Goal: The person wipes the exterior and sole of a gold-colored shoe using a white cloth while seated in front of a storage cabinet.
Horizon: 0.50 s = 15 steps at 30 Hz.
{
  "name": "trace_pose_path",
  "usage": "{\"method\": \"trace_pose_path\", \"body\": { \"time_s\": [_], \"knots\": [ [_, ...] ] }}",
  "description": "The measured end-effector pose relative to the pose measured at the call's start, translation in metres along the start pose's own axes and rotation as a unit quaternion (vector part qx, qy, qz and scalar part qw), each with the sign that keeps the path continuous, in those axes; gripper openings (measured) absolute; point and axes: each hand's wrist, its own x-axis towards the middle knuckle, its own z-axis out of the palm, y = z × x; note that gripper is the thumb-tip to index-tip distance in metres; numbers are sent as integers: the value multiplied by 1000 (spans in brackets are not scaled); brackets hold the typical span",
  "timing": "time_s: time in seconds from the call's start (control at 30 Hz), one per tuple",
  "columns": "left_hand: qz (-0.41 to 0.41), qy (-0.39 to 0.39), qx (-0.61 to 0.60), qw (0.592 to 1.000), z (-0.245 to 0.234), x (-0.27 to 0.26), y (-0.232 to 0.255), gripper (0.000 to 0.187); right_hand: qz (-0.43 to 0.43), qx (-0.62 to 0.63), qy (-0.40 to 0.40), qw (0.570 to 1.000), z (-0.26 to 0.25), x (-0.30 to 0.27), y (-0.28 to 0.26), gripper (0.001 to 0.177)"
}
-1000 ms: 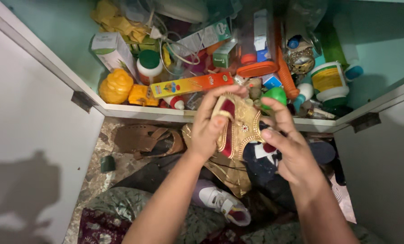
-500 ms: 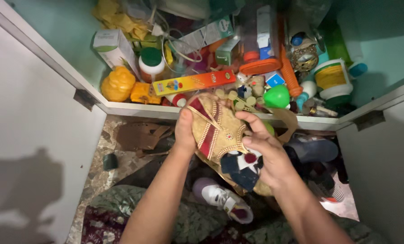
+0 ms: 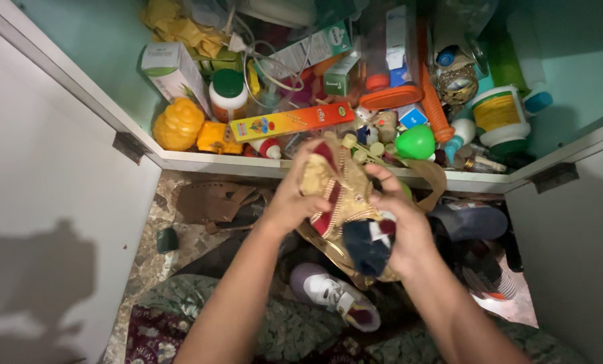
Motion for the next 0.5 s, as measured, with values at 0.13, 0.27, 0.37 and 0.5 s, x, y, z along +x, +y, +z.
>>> {"method": "trace_pose_path", "body": {
  "time_s": [0.13,0.27,0.37,0.5],
  "knots": [
    [-65,61,-35,995,9,-3,-6,91,18,-17,104,994,9,-3,-8,54],
    [-119,188,-259,940,5,-15,-38,68,37,-90,91,991,14,-9,-16,62],
    [-139,300,-299,895,-11,-21,-53,58,25,-128,2,991,18,-15,-21,76],
    [-153,368,-341,851,-35,-27,-63,55,-118,-379,-35,917,11,-15,-16,72]
  ]
}}
